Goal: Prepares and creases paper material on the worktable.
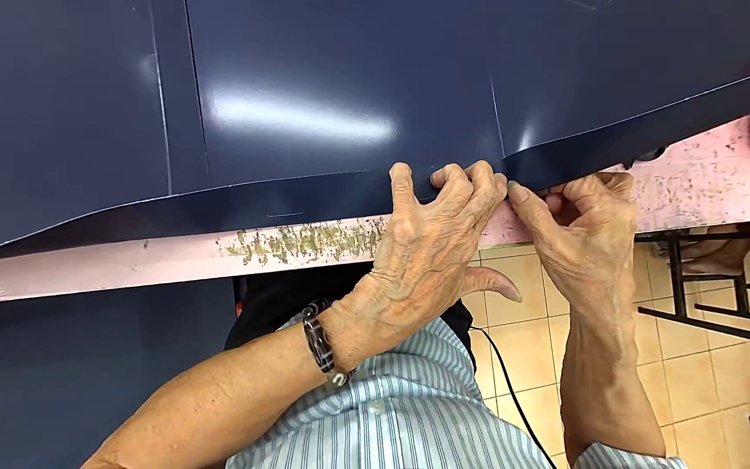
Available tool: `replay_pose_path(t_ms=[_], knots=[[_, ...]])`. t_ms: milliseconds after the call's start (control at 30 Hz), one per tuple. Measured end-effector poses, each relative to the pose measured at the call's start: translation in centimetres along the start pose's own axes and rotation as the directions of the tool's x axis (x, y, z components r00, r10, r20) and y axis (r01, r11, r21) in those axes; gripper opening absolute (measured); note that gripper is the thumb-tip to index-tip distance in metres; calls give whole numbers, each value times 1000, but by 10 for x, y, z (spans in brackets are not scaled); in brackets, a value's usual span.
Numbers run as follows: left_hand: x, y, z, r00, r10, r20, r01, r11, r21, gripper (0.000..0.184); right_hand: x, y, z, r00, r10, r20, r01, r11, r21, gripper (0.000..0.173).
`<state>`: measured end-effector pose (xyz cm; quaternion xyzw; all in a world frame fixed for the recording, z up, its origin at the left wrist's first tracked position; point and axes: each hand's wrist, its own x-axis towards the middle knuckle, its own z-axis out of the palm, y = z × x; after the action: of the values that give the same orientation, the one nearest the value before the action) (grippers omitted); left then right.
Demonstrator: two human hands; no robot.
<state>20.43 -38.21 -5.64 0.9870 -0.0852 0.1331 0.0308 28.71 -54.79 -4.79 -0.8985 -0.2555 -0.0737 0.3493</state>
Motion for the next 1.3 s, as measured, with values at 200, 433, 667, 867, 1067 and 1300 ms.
replay_pose_path(t_ms=[200, 433, 667, 867, 1067, 1300], knots=[[4, -1, -2, 999, 17, 27, -17, 1000, -8, 109, -4, -6, 7, 999, 2, -51, -4, 999, -43, 18], [-1, 4, 2, 1000, 2, -6, -2, 1000, 3, 104, 0, -7, 13, 988, -147, -38, 138, 974, -179, 18], [-21, -13, -2, 998, 62, -14, -63, 996, -58, 91, 6, -16, 10, 942, -328, 68, 324, 842, -432, 20], [-118, -72, -16, 991, -36, -130, 47, 995, 87, 71, 12, -34, 3, 885, -340, 319, 465, 694, -550, 20], [-145, -105, -48, 939, -343, -1, 341, 934, -104, 77, 5, -60, 16, 815, -285, 505, 580, 401, -709, 4], [-102, -118, -65, 724, -680, -111, 537, 657, -529, 63, 4, -59, 15, 726, -311, 613, 671, 127, -730, 12]])
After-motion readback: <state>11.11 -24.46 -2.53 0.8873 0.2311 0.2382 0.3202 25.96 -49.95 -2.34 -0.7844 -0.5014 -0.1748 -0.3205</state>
